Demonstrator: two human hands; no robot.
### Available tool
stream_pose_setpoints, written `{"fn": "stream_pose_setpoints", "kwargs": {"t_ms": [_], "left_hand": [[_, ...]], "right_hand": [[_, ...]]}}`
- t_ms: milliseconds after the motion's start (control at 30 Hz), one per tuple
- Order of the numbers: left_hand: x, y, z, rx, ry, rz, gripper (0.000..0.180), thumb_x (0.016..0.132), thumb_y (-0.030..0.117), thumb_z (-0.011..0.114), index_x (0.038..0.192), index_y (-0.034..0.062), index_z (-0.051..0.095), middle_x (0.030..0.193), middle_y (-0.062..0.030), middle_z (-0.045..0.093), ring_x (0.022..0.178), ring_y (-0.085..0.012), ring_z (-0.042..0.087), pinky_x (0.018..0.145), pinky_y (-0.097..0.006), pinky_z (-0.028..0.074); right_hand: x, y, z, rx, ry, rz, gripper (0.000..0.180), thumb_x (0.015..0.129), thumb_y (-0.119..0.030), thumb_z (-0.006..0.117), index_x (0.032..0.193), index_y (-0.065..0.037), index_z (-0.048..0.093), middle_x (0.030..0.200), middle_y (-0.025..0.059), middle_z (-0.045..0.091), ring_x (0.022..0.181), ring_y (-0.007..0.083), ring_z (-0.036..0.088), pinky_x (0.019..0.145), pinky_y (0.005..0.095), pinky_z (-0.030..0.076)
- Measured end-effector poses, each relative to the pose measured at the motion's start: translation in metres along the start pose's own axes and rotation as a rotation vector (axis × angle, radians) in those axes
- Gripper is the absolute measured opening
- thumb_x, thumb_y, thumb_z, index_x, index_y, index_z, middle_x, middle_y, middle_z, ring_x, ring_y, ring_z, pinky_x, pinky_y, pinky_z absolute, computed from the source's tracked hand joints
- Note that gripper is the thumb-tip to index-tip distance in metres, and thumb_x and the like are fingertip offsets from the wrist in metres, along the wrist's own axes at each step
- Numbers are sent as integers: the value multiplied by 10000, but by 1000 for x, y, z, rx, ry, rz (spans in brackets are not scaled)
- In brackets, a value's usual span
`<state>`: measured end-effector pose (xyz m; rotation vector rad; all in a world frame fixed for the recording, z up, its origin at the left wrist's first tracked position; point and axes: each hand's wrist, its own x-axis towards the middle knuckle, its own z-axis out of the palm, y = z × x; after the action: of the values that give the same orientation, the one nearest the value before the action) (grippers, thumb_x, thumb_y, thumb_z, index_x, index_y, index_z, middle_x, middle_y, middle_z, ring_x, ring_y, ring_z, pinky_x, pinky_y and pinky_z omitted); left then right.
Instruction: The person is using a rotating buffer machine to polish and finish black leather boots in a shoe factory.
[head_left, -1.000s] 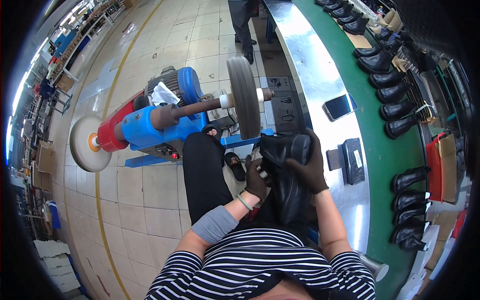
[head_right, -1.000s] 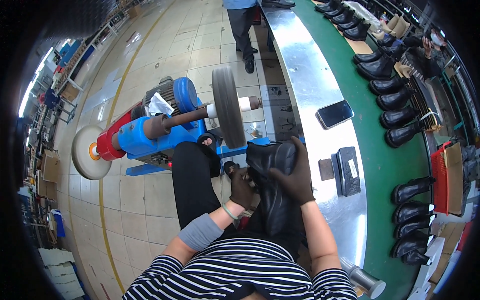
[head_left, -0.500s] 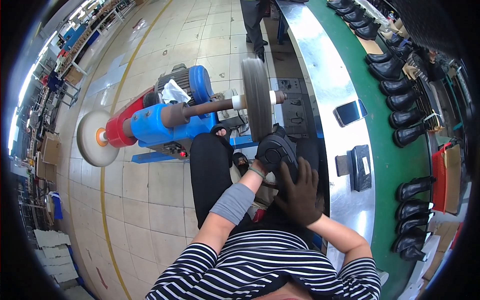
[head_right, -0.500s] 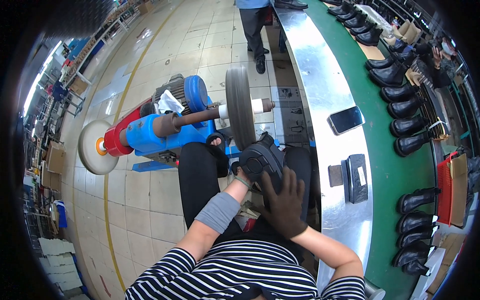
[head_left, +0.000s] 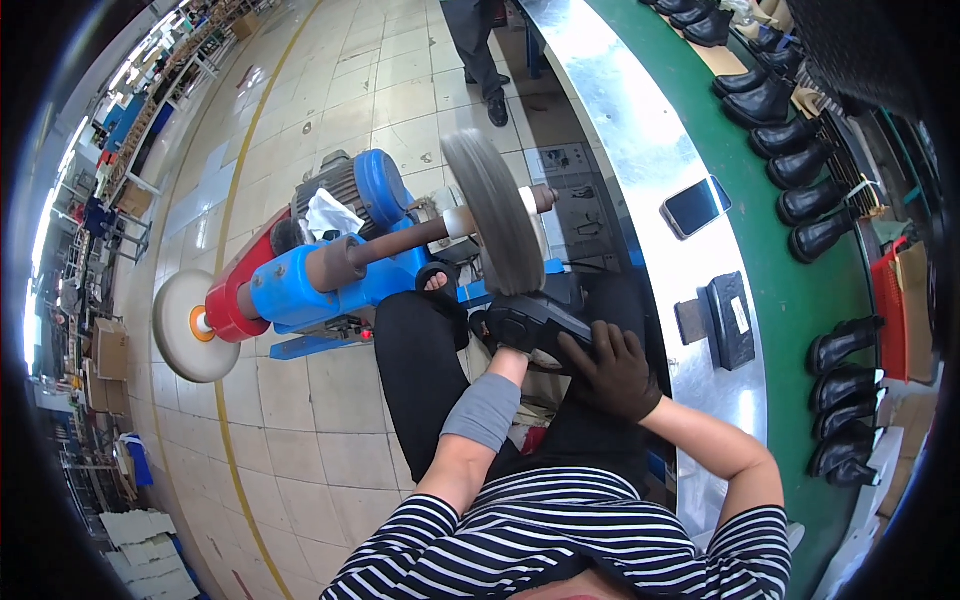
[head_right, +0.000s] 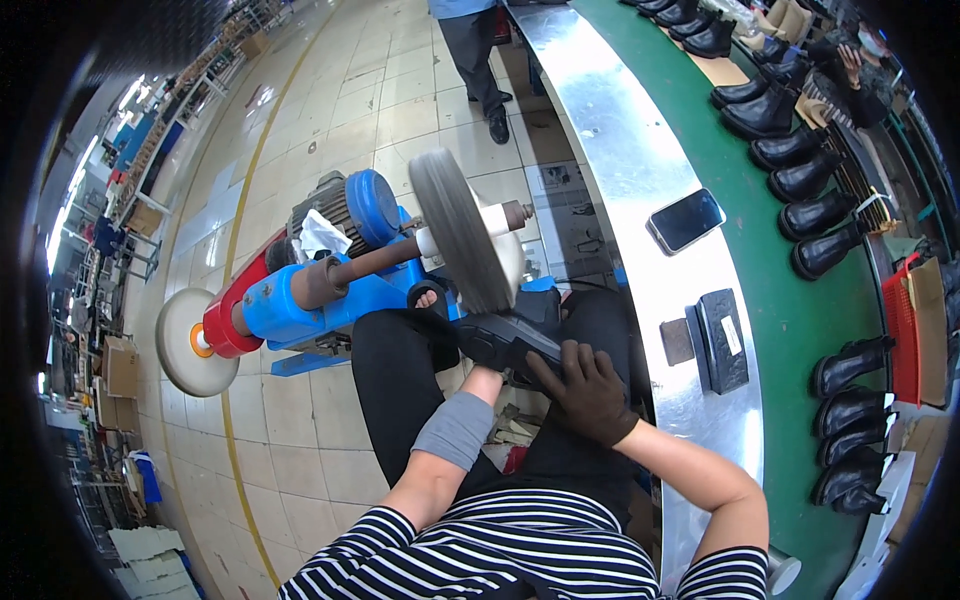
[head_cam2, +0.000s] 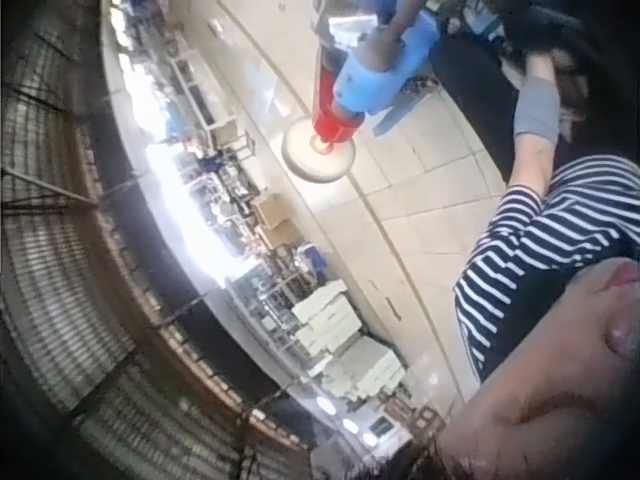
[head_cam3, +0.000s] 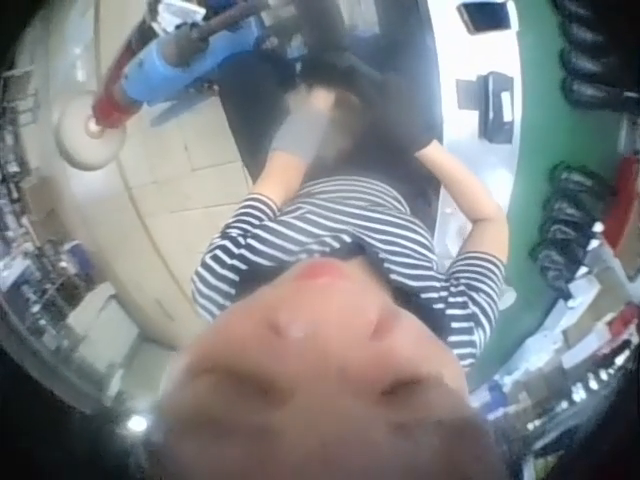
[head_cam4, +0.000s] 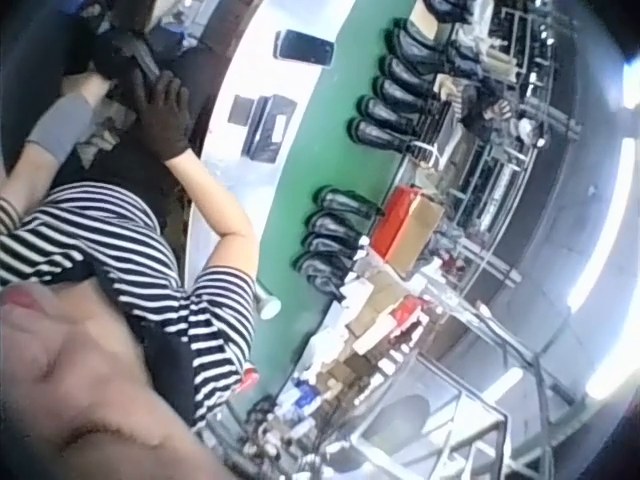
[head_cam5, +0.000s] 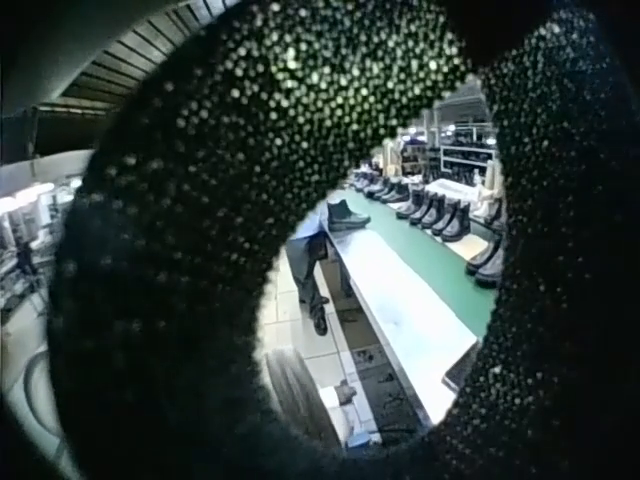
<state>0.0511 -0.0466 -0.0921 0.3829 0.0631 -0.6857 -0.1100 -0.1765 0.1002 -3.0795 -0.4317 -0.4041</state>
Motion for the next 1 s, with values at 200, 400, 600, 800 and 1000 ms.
{"fn": "stream_pose_setpoints", "kwargs": {"t_ms": [200,400,600,800,1000], "left_hand": [[3,5,-3,12,45,15,443,948,306,393,1323,73,433,1256,-96,530,1131,-213,516,981,-352,417],[4,22,-8,3,121,108,447,949,337,388,1304,73,450,1228,-96,545,1101,-218,531,969,-361,427],[0,43,-9,1,212,243,454,949,369,384,1284,74,468,1200,-95,561,1071,-224,547,957,-370,436],[-8,63,-9,13,235,322,466,950,400,379,1265,74,486,1173,-95,576,1041,-230,563,944,-380,446],[-34,79,-8,13,216,315,481,951,432,375,1246,74,504,1145,-95,592,1011,-235,578,932,-389,456]], "right_hand": [[9,20,8,29,90,-116,740,650,-372,685,1340,-213,468,1181,217,457,1052,329,483,852,423,392],[38,36,26,-5,94,-272,648,726,-400,633,1334,-248,469,1107,175,466,989,303,494,834,398,396],[66,33,37,-9,128,-330,565,794,-430,574,1323,-259,475,1074,178,468,935,281,493,790,381,396],[83,20,51,-17,208,-363,592,778,-442,582,1333,-276,464,1067,177,476,936,284,501,792,374,403],[75,8,62,-39,302,-426,569,771,-443,591,1319,-351,464,1066,150,471,935,286,511,823,385,411]]}}
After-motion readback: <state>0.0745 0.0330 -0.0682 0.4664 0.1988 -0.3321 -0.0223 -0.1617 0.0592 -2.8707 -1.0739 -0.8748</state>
